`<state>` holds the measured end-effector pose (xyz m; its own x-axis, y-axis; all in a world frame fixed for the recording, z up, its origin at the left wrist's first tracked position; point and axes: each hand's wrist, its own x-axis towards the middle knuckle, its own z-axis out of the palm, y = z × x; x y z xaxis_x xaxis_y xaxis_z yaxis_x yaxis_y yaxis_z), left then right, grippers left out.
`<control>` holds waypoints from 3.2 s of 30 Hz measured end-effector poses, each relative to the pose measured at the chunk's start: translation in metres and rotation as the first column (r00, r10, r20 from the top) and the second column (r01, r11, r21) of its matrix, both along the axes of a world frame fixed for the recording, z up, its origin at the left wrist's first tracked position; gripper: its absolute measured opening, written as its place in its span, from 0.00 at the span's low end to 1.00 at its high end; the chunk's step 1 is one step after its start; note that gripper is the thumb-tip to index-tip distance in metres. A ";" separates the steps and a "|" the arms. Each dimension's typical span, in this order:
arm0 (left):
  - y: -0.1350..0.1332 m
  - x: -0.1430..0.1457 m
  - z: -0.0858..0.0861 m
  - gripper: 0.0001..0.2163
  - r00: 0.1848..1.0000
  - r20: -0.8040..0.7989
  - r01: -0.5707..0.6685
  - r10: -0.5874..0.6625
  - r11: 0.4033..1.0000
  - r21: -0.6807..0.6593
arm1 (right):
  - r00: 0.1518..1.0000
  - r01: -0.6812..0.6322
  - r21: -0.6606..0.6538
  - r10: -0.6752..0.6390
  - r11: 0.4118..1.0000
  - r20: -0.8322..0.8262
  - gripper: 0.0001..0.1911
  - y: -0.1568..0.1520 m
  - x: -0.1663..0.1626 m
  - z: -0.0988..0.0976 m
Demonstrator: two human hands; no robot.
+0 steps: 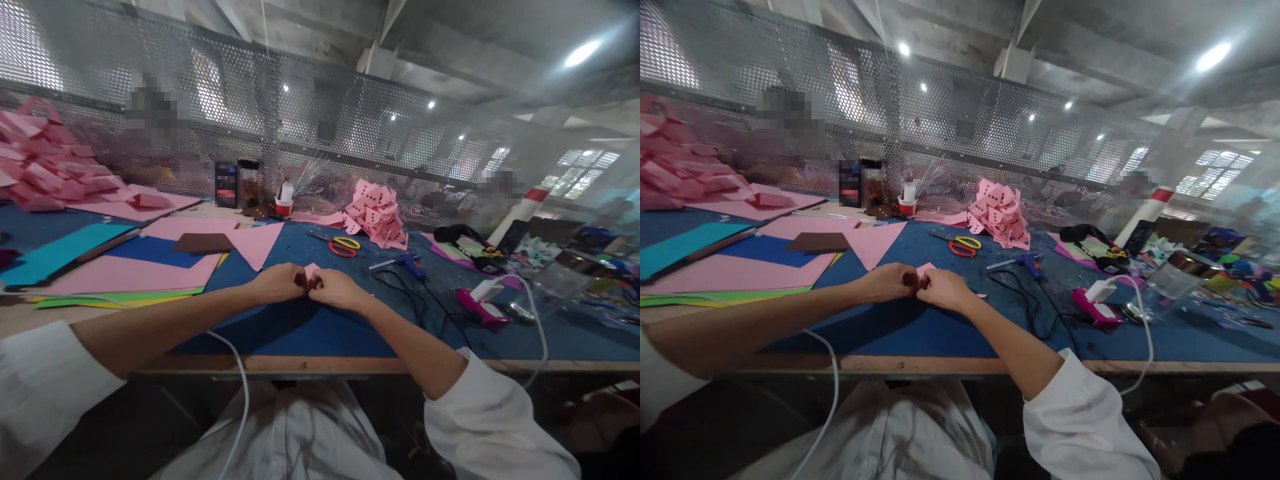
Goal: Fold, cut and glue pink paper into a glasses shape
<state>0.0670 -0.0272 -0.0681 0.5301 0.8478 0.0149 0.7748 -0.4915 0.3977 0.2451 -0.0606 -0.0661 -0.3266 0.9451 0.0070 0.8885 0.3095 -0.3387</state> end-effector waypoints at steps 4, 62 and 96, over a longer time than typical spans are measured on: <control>0.001 -0.001 0.001 0.12 1.000 -0.001 0.009 -0.009 1.000 -0.017 | 1.000 -0.010 0.014 0.010 1.000 -0.007 0.10 0.000 0.001 -0.001; 0.009 -0.062 0.006 0.09 1.000 0.012 -0.010 0.011 0.997 -0.073 | 0.998 0.063 0.014 -0.063 0.998 0.007 0.06 -0.017 0.032 0.007; 0.018 -0.087 0.009 0.10 0.999 -0.034 0.023 -0.027 0.993 -0.112 | 0.991 0.126 -0.013 -0.126 0.992 -0.036 0.04 -0.024 0.076 0.002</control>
